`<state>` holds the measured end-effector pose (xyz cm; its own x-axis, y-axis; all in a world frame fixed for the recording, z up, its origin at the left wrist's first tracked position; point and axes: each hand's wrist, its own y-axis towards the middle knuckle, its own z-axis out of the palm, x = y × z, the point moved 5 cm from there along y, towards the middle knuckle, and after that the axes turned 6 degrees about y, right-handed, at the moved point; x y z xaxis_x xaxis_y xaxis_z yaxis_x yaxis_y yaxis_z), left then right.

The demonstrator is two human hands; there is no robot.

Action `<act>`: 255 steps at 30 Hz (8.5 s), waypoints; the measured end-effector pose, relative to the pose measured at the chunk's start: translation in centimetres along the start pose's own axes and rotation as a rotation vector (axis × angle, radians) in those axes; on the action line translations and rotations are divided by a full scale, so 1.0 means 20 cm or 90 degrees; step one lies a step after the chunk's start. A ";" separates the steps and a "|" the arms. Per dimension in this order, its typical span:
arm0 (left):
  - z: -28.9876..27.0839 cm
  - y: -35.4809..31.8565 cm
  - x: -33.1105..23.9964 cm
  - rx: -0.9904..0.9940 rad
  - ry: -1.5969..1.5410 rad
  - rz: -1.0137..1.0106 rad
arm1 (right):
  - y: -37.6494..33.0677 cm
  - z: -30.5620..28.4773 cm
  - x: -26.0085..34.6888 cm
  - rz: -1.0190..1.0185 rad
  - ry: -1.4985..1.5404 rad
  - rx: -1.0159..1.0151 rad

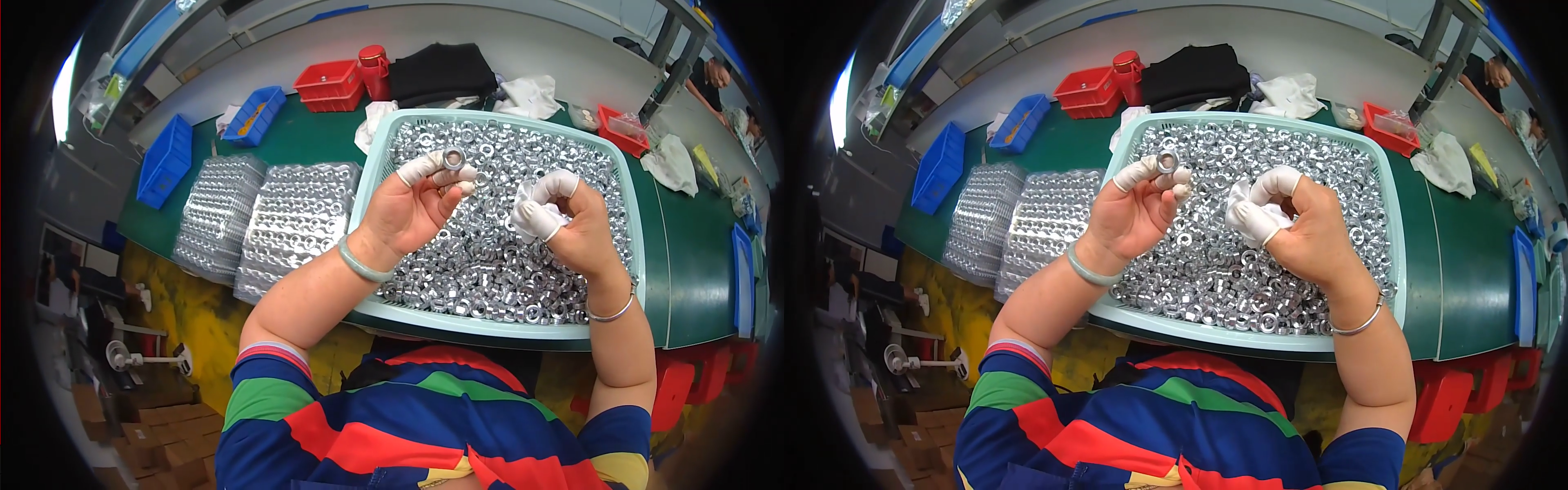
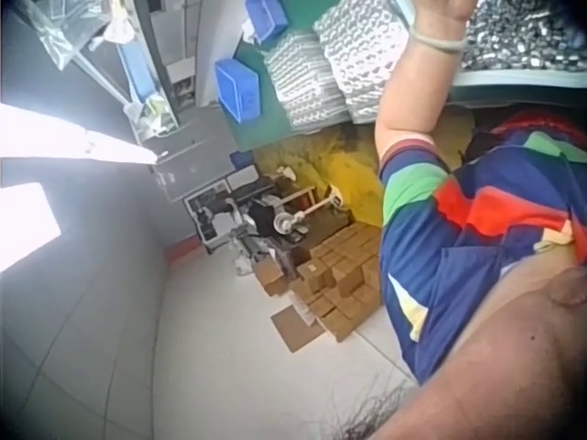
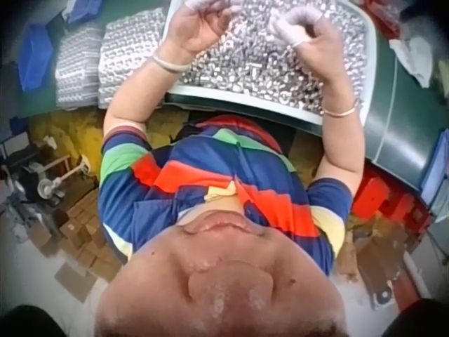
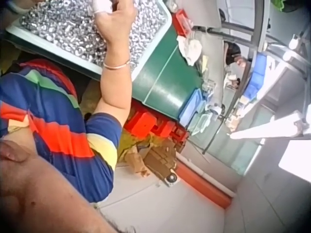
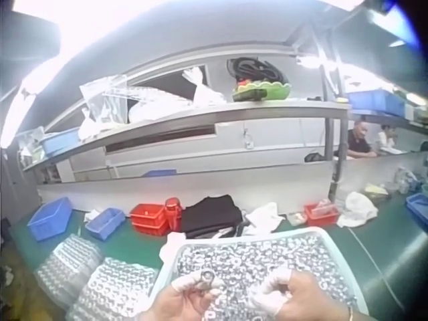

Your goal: Cleaning small metal parts with a white cloth and placing them into a compartmentalized tray.

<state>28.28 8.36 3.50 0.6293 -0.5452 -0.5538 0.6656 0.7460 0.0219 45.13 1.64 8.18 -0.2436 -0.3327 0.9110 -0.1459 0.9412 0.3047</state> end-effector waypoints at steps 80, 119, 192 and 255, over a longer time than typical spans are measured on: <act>-0.59 -1.41 -0.69 -0.391 1.458 0.147 | -0.27 0.43 0.11 0.107 0.103 0.067; 0.12 -0.27 -0.08 0.073 1.347 0.124 | -0.11 0.11 0.02 0.103 0.218 0.094; 0.15 0.04 0.18 0.046 0.173 -0.082 | 0.00 0.00 -0.04 0.114 0.051 0.023; 0.14 -0.02 0.16 0.137 0.782 0.176 | -0.01 0.07 -0.08 0.101 0.150 0.010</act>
<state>31.29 5.20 4.08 0.0507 0.4137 -0.9090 0.6965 0.6377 0.3291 44.24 1.83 6.26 -0.0349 -0.1564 0.9871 -0.1396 0.9788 0.1501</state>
